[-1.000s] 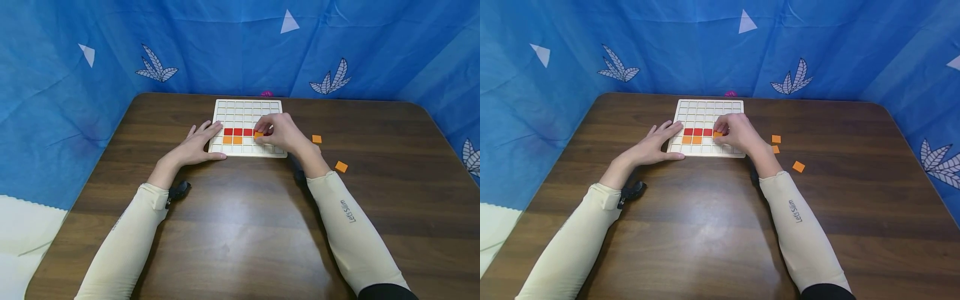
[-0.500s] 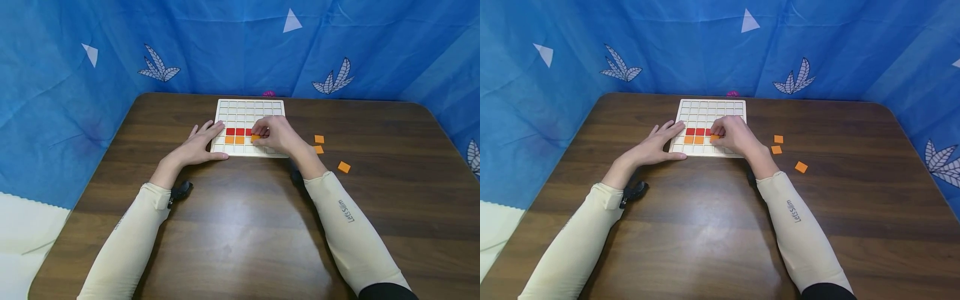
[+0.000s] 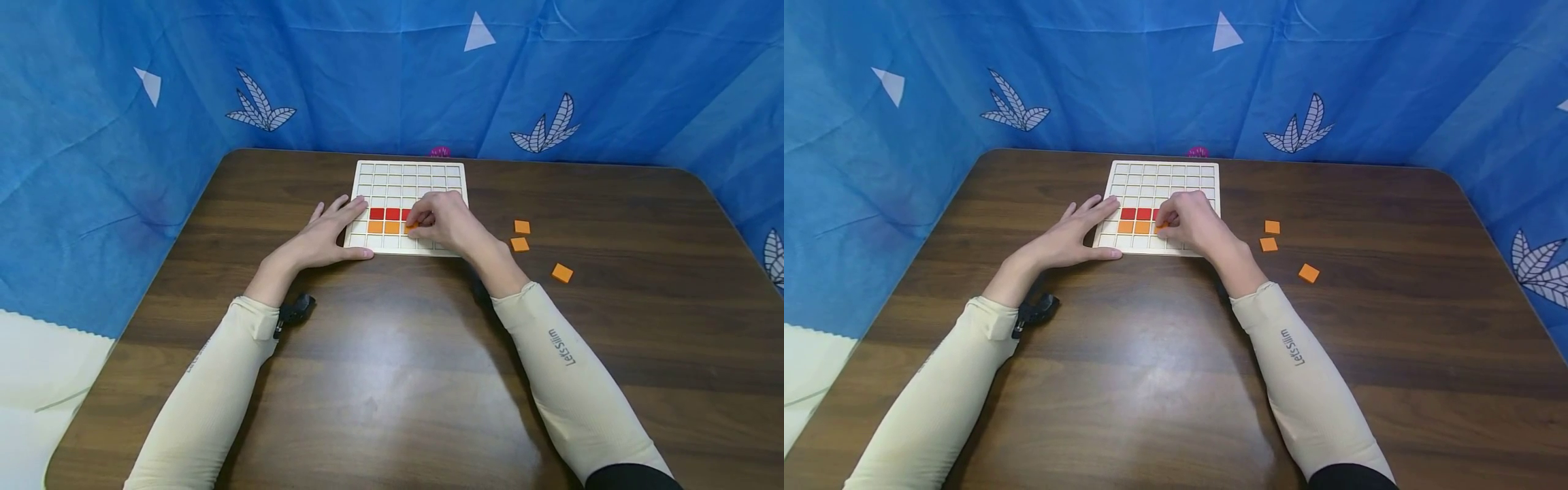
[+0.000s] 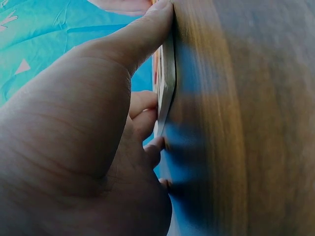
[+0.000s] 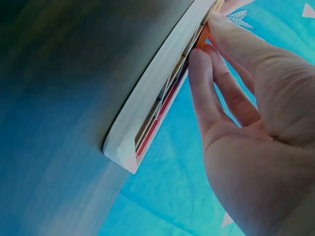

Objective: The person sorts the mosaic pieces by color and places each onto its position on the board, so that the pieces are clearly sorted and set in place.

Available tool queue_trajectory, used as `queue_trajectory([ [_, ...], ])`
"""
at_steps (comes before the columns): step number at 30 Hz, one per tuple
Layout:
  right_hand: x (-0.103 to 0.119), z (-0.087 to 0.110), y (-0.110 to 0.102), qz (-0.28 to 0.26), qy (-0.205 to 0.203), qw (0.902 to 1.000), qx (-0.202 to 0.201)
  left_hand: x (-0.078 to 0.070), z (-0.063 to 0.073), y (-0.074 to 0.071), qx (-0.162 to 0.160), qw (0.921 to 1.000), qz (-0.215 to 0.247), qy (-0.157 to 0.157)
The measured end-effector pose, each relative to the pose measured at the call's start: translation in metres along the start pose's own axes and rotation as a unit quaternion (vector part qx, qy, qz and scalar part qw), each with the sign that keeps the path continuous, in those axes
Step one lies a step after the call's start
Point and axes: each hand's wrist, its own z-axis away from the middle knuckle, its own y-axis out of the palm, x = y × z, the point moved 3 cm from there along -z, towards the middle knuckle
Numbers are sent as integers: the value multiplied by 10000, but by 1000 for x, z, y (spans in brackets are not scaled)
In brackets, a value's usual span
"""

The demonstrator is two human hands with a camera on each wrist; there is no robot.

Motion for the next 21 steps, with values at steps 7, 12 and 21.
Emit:
queue_trajectory([
  [7, 3, 3, 0, -63, -7, 10000, 9, 1, -1, 1, -78, 9999, 92, 34],
  [12, 4, 6, 0, -33, -60, 9999, -77, 1, -1, 1, -73, 9999, 61, 68],
  [21, 0, 13, -5, -45, -124, 9998, -130, 1, -2, 1, -94, 9999, 63, 48],
])
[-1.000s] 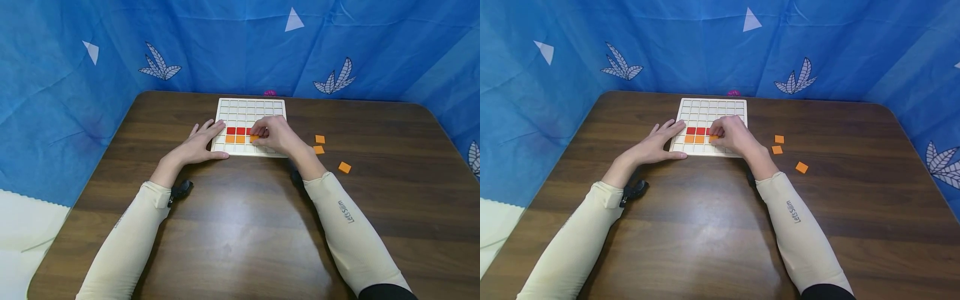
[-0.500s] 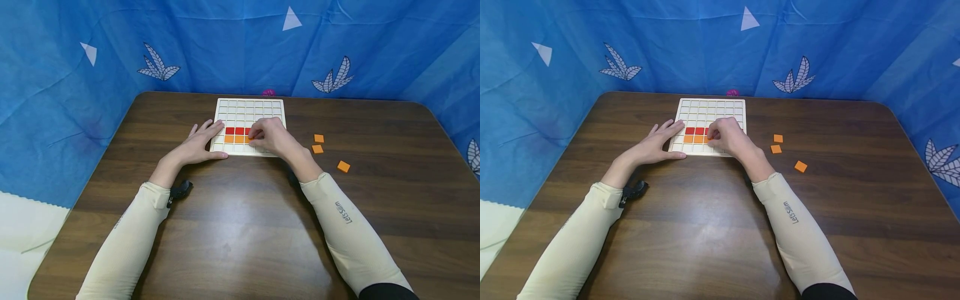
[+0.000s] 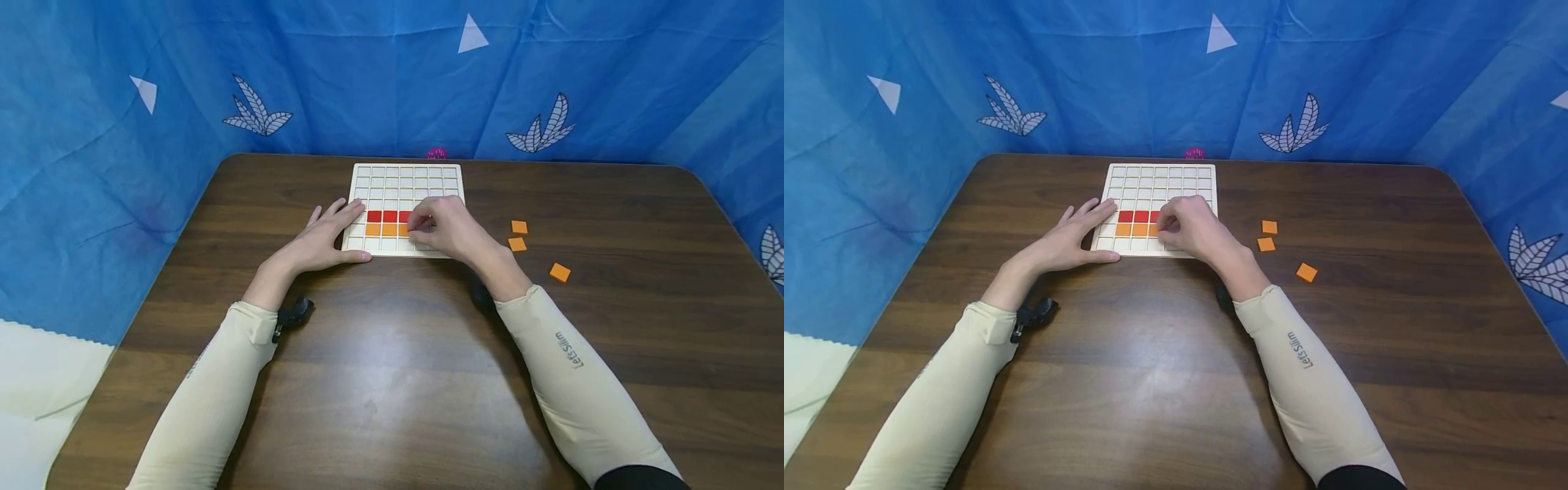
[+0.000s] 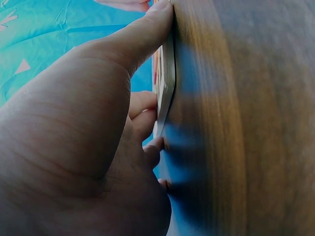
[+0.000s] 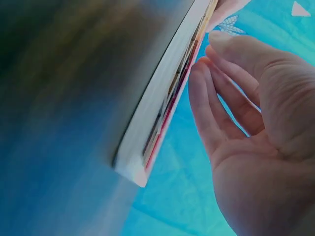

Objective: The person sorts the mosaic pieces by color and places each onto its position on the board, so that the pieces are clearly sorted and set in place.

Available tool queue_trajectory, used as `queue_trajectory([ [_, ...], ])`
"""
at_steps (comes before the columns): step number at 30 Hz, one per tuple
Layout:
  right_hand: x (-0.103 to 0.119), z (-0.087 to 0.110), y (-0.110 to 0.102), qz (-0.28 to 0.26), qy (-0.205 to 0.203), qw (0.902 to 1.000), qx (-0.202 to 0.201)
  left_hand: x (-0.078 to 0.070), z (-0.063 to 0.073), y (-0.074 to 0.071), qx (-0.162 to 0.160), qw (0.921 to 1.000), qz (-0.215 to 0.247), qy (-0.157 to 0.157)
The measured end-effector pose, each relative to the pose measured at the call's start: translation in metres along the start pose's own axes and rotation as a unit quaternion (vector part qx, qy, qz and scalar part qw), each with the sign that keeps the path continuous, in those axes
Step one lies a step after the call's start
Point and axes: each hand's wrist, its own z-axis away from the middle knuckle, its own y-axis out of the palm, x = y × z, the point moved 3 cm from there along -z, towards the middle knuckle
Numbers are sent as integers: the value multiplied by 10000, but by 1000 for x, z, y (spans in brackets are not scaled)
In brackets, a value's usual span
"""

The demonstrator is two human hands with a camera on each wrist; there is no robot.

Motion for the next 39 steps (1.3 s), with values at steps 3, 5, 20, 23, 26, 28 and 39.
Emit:
queue_trajectory([
  [3, -6, 5, -6, 70, 105, 9999, -36, 0, 1, 0, 3, 10000, -29, 8],
  [5, -12, 9, -10, 125, 185, 9997, -72, -1, 1, 0, -7, 10000, -34, 21],
  [20, -51, 44, -39, 328, 599, 9969, -398, -1, 2, 0, -21, 10000, 38, 29],
  [23, -60, 52, -47, 376, 685, 9956, -508, -1, 2, -1, -24, 10000, 43, 43],
  [26, -70, 62, -54, 400, 847, 9936, -630, -1, 1, -1, -11, 10000, 38, 49],
  [28, -75, 69, -59, 423, 927, 9923, -702, -1, 1, -1, 10, 10000, 26, 42],
  [39, -100, 92, -80, 412, 1661, 9813, -878, 0, 1, -1, 23, 10000, 31, 45],
])
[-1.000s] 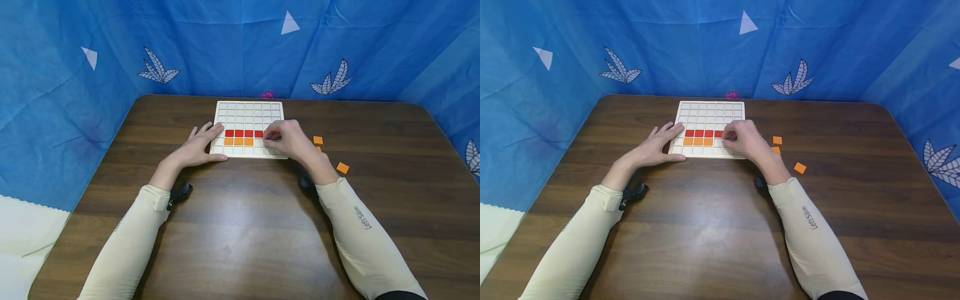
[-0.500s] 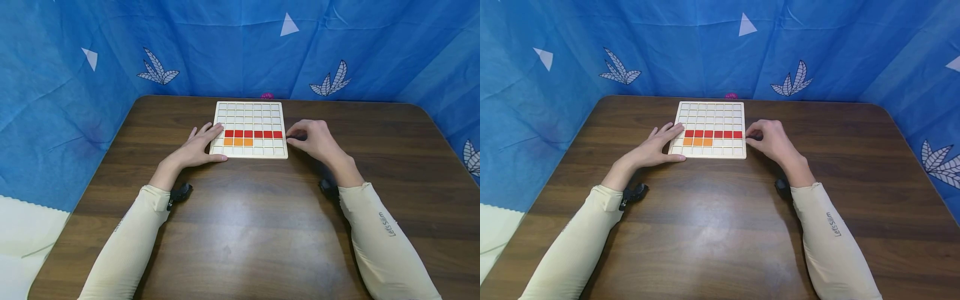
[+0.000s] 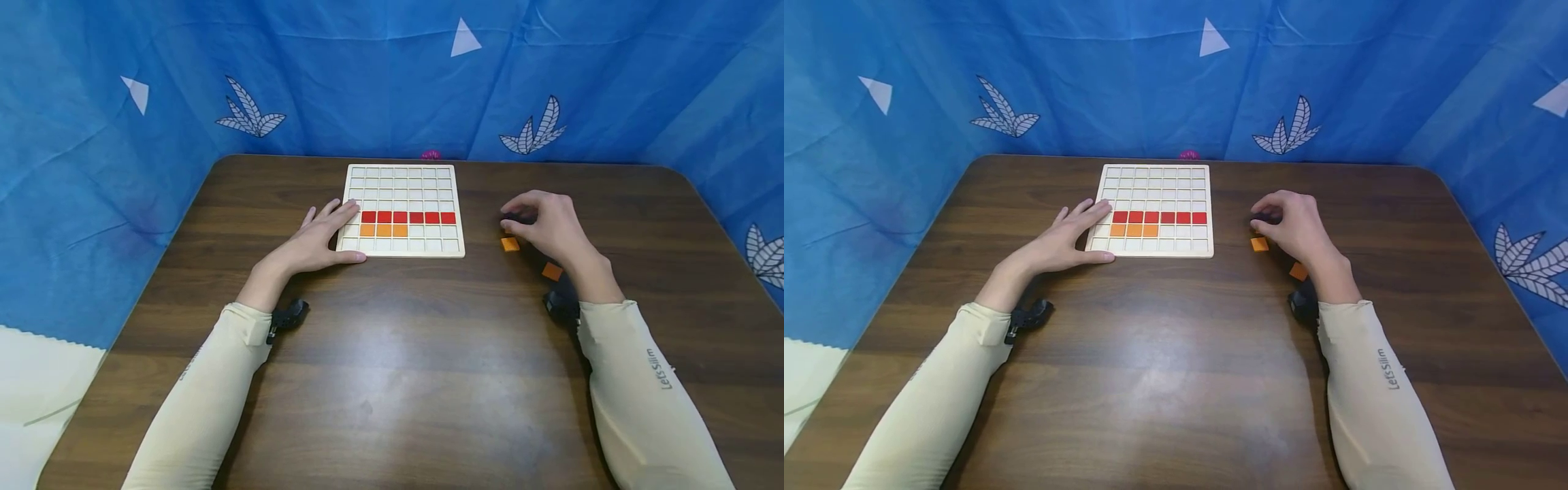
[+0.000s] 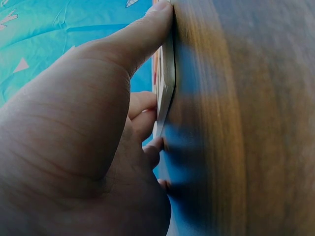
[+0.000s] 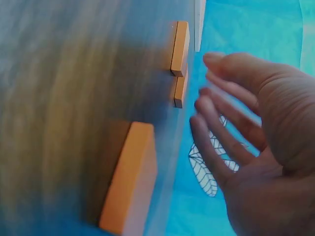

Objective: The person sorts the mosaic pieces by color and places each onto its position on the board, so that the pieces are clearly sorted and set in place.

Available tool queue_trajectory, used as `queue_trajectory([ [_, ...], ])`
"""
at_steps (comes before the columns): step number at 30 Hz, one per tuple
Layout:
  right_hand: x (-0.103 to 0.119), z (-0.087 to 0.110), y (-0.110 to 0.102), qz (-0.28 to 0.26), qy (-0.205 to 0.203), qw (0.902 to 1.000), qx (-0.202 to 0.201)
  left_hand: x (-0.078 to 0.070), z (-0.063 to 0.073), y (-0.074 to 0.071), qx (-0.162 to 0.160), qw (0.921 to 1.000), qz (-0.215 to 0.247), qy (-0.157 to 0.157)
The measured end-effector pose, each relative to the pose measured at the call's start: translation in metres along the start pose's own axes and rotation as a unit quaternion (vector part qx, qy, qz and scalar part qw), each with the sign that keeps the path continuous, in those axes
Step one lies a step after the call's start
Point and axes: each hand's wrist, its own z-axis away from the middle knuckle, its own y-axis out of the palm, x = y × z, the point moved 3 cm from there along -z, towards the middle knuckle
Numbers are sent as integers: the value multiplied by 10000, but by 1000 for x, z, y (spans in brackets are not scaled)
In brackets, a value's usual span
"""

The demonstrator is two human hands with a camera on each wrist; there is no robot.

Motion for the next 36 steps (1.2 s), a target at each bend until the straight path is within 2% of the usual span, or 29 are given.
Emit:
queue_trajectory([
  [5, -9, 1, -2, 22, 282, 9996, 92, 1, 0, 0, 4, 10000, -23, -9],
  [19, -12, 2, -4, -341, 233, 9968, 677, 1, 0, 1, 13, 10000, -34, -36],
  [29, -8, 1, 0, -446, 481, 9958, 642, -1, -1, 0, 23, 10000, -32, -40],
  [36, -5, 0, 2, -381, 329, 9977, 464, 0, 0, 1, 18, 10000, -51, -60],
])
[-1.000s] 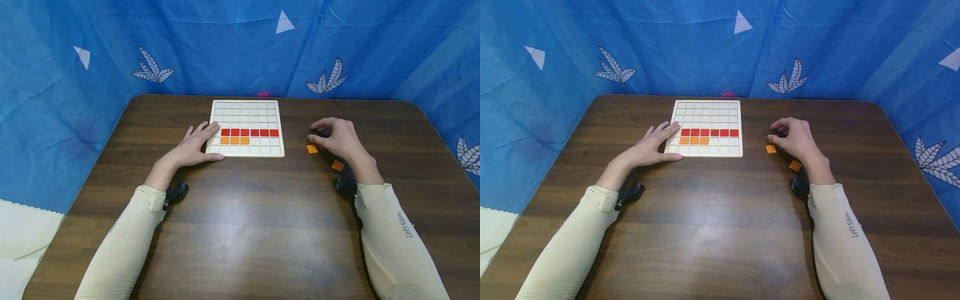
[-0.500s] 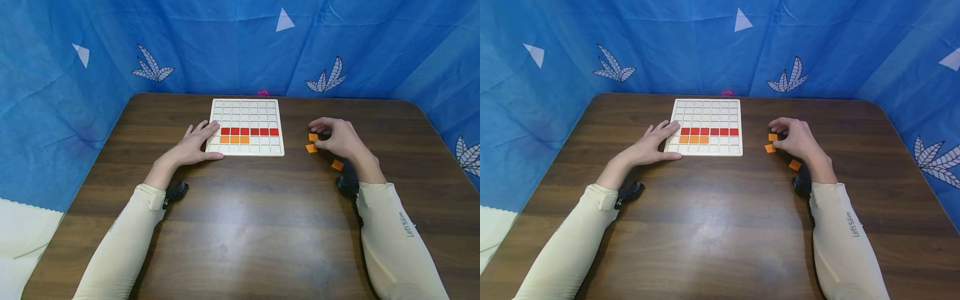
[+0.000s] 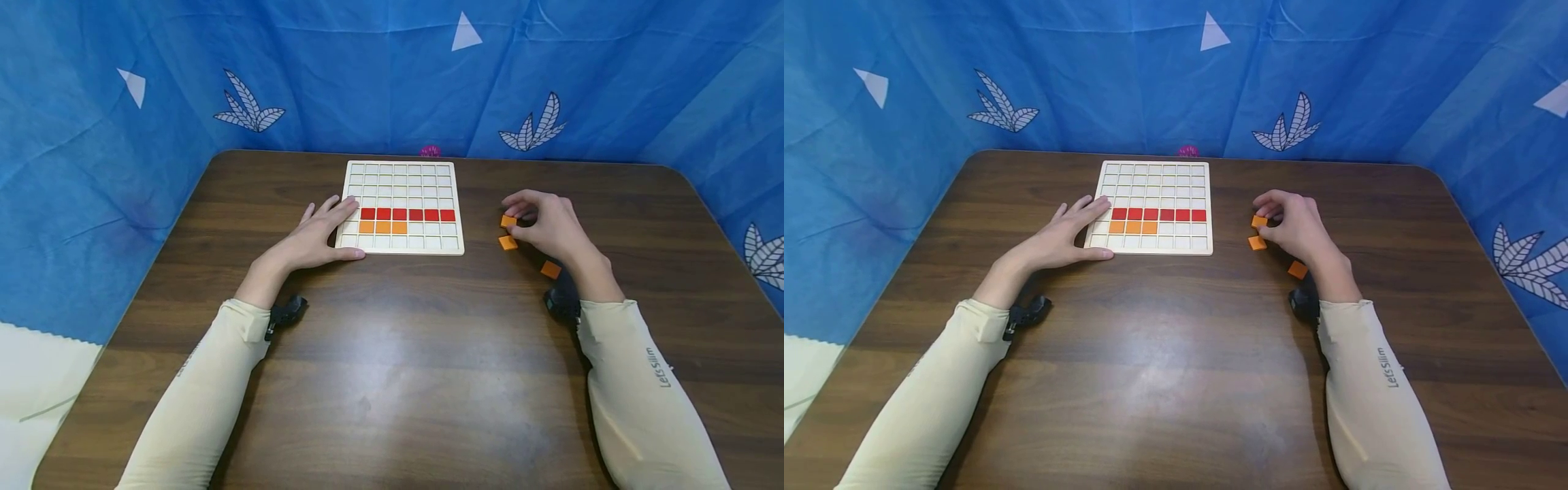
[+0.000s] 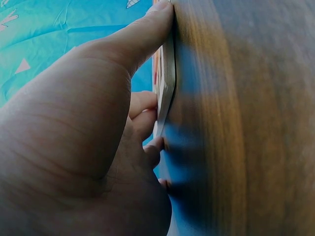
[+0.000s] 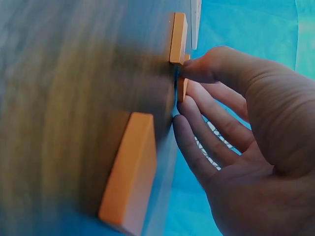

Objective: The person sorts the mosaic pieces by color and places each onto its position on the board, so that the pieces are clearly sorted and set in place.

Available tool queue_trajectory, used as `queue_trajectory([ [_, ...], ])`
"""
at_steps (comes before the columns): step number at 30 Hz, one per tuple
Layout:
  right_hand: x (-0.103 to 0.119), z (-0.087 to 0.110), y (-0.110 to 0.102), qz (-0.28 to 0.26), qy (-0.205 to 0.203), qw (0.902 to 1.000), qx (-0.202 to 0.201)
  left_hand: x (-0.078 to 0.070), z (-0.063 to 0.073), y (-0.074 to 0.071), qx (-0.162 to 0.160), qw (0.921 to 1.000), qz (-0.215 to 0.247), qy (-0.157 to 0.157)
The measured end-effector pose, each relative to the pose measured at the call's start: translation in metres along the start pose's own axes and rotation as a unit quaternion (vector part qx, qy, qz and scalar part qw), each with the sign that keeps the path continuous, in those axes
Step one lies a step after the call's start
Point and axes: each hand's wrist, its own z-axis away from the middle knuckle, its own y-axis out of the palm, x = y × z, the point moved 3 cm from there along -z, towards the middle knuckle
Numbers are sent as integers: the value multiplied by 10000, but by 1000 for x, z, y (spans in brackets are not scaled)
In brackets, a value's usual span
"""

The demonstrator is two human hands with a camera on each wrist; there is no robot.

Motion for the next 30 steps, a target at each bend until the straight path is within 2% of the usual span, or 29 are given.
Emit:
queue_trajectory([
  [13, 19, -8, 9, -157, -465, 9981, -361, 3, 0, 1, -14, 10000, 23, 11],
  [24, 44, -23, 27, -331, -639, 9972, -191, 3, -1, 1, 9, 10000, 23, 21],
  [30, 63, -30, 38, -354, -872, 9955, -108, 4, -1, 1, 0, 10000, 32, 23],
])
